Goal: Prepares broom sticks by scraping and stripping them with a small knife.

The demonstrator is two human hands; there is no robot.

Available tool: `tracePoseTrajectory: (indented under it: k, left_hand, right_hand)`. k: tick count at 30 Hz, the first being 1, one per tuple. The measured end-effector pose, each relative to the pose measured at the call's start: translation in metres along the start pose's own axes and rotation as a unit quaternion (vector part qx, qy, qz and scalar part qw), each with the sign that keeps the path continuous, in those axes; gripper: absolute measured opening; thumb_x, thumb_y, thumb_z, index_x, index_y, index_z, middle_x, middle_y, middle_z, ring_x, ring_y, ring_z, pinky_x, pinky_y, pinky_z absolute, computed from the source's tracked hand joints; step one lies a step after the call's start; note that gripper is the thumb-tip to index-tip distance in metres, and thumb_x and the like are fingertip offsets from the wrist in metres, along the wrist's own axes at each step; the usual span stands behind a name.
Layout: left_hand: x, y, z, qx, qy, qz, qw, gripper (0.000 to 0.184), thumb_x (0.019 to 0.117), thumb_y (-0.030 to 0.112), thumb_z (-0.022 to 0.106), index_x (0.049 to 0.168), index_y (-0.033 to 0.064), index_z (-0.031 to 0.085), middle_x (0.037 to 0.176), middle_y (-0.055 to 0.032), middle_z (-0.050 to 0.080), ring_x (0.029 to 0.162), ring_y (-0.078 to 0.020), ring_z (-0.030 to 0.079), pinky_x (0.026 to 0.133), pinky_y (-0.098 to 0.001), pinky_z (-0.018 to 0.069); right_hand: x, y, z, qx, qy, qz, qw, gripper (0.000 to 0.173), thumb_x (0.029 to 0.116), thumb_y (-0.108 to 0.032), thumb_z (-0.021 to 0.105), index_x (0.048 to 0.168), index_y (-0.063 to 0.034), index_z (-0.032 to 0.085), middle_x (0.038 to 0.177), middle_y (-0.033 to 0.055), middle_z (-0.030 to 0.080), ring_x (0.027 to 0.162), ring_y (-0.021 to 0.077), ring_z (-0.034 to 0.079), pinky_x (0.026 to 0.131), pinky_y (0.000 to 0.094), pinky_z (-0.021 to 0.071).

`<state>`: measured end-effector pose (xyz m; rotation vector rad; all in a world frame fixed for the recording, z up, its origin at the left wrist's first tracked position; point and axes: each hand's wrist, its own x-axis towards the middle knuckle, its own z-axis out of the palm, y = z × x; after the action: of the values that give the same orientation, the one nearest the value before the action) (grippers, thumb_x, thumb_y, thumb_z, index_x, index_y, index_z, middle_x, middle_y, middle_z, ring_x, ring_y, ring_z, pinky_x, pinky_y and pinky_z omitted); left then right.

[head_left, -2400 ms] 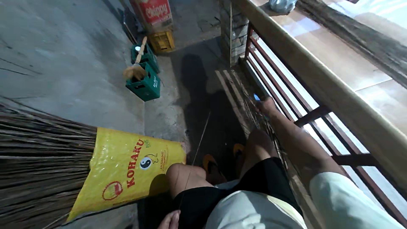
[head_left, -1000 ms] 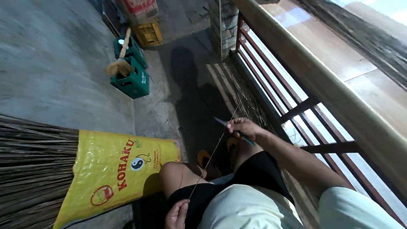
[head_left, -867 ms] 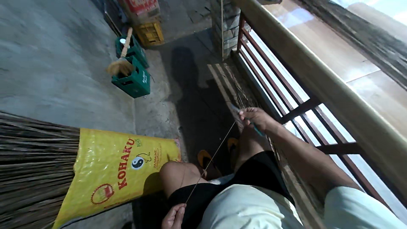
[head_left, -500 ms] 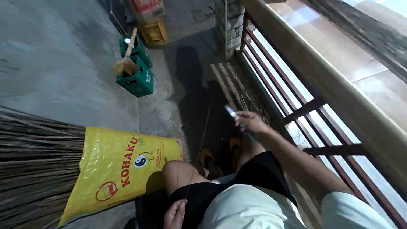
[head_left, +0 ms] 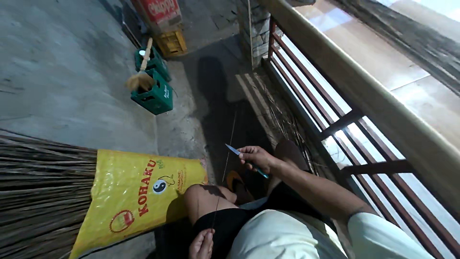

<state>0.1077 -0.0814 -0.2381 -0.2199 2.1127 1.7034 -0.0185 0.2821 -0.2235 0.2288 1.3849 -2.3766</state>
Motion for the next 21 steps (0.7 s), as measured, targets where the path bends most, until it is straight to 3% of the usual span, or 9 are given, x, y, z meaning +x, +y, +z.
tracePoseTrajectory:
  k: [5,9,12,17,21]
  left_hand:
    - [0.005,0.007,0.012,-0.016,-0.015,-0.006,1.0,0.023,0.1022,0.005,0.044,0.106,0.0042,0.067,0.06,0.0116,0.051,0.047,0.0037,0.041,0.045,-0.0134,0.0356]
    - [0.007,0.015,0.017,0.005,-0.016,-0.003,1.0,0.022,0.1018,0.007,0.044,0.108,0.0022,0.065,0.061,0.0111,0.05,0.048,0.0029,0.041,0.046,-0.0143,0.0366]
    - [0.004,0.016,0.013,0.011,-0.012,0.0,1.0,0.023,0.1017,0.006,0.044,0.107,0.0024,0.066,0.061,0.0116,0.05,0.048,0.0032,0.041,0.046,-0.014,0.0364]
    - [-0.002,0.01,0.006,-0.001,-0.025,-0.005,1.0,0.022,0.0996,0.003,0.045,0.105,0.0035,0.067,0.06,0.0128,0.051,0.048,0.004,0.042,0.046,-0.0136,0.0365]
    - [-0.004,0.003,0.0,-0.011,-0.019,-0.011,1.0,0.023,0.1004,0.005,0.045,0.105,0.0038,0.067,0.06,0.012,0.051,0.047,0.0035,0.042,0.046,-0.0138,0.0363]
  right_hand:
    - [-0.011,0.009,0.012,-0.024,-0.065,0.006,0.998,0.041,0.1022,-0.01,0.058,0.141,-0.003,0.049,0.081,0.0013,0.063,0.053,0.0059,0.054,0.046,0.0196,0.0469]
    - [-0.014,0.028,0.027,-0.013,-0.074,-0.011,0.997,0.03,0.102,-0.01,0.059,0.131,-0.0015,0.057,0.079,0.0014,0.065,0.052,0.0063,0.055,0.046,0.0211,0.0476]
    - [-0.013,0.027,0.023,-0.001,-0.055,-0.005,0.998,0.03,0.1024,-0.011,0.059,0.131,-0.0018,0.058,0.078,0.0007,0.065,0.052,0.006,0.055,0.047,0.0206,0.0474]
    - [-0.007,-0.006,-0.006,0.029,0.058,0.004,0.998,0.029,0.1055,-0.011,0.054,0.133,-0.0022,0.056,0.08,-0.0001,0.062,0.053,0.0037,0.052,0.047,0.0172,0.0445]
    - [0.005,-0.024,-0.049,0.048,0.242,-0.05,0.968,0.031,0.107,-0.015,0.054,0.137,-0.0058,0.054,0.08,0.0018,0.062,0.052,0.0053,0.051,0.045,0.0191,0.0434]
